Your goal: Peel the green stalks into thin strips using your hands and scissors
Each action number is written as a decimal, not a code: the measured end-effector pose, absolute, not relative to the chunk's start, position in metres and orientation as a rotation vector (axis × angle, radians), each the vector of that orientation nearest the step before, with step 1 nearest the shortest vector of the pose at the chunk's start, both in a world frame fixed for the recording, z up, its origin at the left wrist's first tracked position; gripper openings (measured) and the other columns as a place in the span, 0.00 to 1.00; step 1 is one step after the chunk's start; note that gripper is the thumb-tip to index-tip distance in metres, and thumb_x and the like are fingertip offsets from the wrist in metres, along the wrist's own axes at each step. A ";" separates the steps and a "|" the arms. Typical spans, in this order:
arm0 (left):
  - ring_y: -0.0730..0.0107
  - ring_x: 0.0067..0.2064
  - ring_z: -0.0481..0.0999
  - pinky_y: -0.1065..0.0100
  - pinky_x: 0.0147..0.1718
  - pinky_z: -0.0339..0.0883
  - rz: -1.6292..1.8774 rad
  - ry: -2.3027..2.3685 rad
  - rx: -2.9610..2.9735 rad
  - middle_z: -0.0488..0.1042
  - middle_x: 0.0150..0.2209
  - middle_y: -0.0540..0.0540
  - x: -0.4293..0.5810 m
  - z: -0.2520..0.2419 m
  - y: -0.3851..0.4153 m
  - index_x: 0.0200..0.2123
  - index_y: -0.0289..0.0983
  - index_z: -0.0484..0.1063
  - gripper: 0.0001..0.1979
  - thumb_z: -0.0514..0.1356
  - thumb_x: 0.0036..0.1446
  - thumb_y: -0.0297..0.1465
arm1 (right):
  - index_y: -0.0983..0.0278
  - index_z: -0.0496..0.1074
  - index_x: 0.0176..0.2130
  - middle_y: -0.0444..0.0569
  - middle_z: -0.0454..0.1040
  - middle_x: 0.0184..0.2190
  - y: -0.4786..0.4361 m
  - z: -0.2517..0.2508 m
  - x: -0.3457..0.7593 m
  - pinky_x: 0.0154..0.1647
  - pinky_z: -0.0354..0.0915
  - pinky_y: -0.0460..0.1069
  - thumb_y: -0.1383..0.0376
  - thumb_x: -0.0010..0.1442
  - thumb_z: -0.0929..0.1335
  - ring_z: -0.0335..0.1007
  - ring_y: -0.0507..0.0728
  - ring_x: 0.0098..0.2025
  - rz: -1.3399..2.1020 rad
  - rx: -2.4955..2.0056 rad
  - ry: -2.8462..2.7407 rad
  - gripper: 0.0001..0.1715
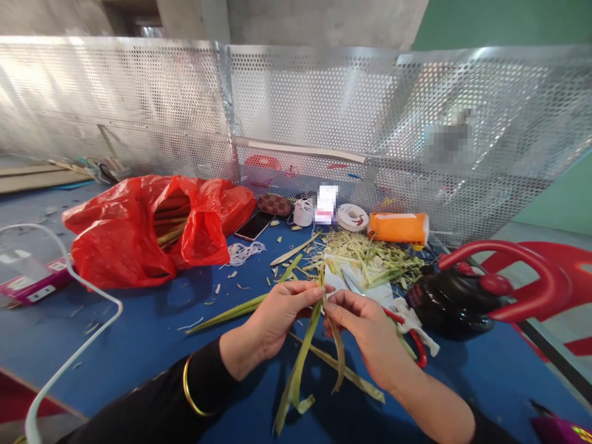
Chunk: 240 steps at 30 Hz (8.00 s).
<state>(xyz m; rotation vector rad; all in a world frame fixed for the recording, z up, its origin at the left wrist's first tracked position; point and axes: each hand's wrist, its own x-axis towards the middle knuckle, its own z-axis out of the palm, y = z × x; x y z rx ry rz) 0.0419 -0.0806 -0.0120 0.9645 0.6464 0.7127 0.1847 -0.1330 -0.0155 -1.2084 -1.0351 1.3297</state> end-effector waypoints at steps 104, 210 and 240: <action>0.74 0.31 0.77 0.74 0.34 0.71 1.056 0.753 0.530 0.77 0.31 0.44 0.043 0.004 -0.075 0.33 0.31 0.75 0.05 0.59 0.56 0.24 | 0.64 0.68 0.23 0.42 0.69 0.20 -0.143 -0.018 0.164 0.26 0.59 0.45 0.65 0.54 0.66 0.64 0.52 0.25 0.818 -1.549 -1.473 0.09; 0.67 0.39 0.79 0.70 0.39 0.73 0.974 0.721 0.628 0.77 0.42 0.37 0.040 -0.009 -0.066 0.39 0.30 0.72 0.09 0.55 0.57 0.19 | 0.66 0.65 0.36 0.53 0.80 0.31 -0.147 -0.033 0.155 0.25 0.66 0.46 0.55 0.51 0.72 0.76 0.53 0.24 1.681 -1.258 -0.738 0.20; 0.67 0.37 0.79 0.72 0.32 0.73 0.920 0.765 0.666 0.77 0.43 0.37 0.043 -0.003 -0.072 0.40 0.30 0.72 0.09 0.54 0.58 0.21 | 0.65 0.68 0.35 0.52 0.81 0.30 -0.147 -0.031 0.158 0.27 0.65 0.47 0.56 0.50 0.73 0.77 0.56 0.28 1.651 -1.209 -0.702 0.19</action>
